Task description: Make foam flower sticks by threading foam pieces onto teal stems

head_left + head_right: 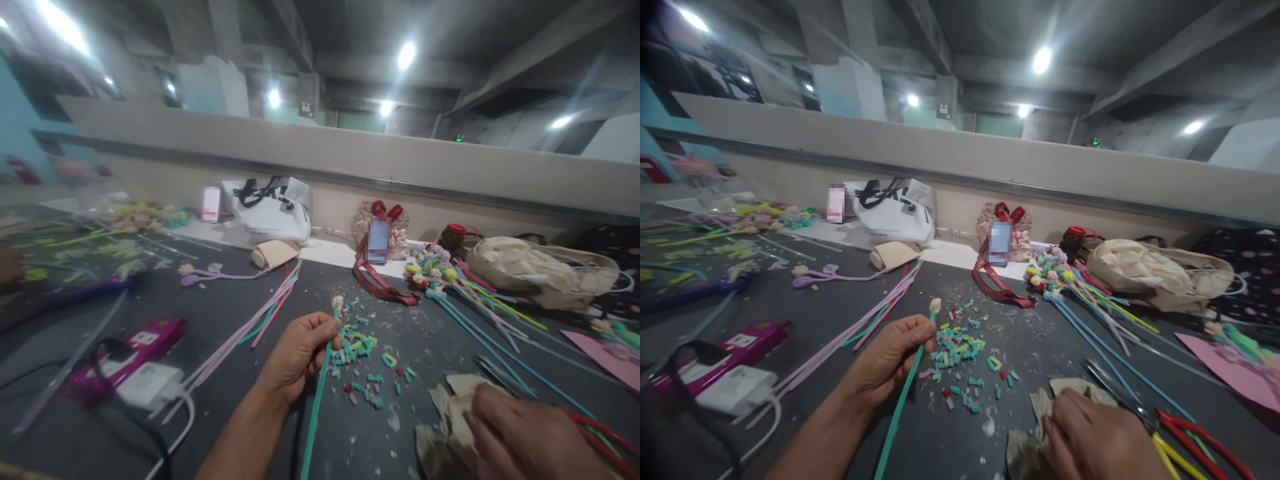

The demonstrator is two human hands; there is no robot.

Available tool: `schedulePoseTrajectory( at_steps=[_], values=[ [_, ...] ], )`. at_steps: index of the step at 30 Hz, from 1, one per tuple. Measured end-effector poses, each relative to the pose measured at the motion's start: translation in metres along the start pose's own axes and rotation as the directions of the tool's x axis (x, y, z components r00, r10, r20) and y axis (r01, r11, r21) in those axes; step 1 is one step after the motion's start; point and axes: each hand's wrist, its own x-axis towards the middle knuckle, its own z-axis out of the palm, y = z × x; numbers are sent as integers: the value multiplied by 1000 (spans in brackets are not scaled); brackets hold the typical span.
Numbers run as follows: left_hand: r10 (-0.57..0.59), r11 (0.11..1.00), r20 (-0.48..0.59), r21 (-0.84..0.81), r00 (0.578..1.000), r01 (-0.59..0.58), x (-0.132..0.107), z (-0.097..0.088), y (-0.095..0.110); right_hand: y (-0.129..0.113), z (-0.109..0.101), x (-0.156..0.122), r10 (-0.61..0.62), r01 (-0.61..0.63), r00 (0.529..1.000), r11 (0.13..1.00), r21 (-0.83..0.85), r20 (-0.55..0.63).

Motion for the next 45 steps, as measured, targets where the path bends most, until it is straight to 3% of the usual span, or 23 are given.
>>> schedulePoseTrajectory(
  at_steps=[1, 3, 8, 15, 21, 27, 36, 45],
  values=[
    [1, 1000, -4, 13, 1000, -1, 1, 1, -1, -3, 3, 11, -106, 114, 990, 990, -88, 94],
    [7, 1000, 7, 30, 1000, -7, 2, 1, -3, -6, 12, 29, -184, 214, 964, 966, -147, 191],
    [55, 998, 9, 23, 998, -55, 4, -1, -2, -8, 31, 56, -128, 173, 939, 978, -115, 318],
    [52, 999, -20, -10, 998, -52, 3, -3, 0, -4, 52, 96, -68, 35, 922, 995, 92, 382],
    [65, 998, -18, -27, 998, -65, 6, -6, -1, -4, 83, 129, -59, 36, 944, 996, 77, 324],
    [52, 997, -8, -58, 999, -52, 6, -7, 0, -10, 103, 141, -72, 73, 930, 997, 10, 360],
    [12, 998, 20, -58, 1000, -11, 4, -2, 0, -18, 103, 139, -48, 81, 941, 993, -84, 336],
    [33, 999, 14, -21, 999, -32, 9, -2, -8, -10, 75, 124, -25, -12, 948, 993, 116, 317]
  ],
)
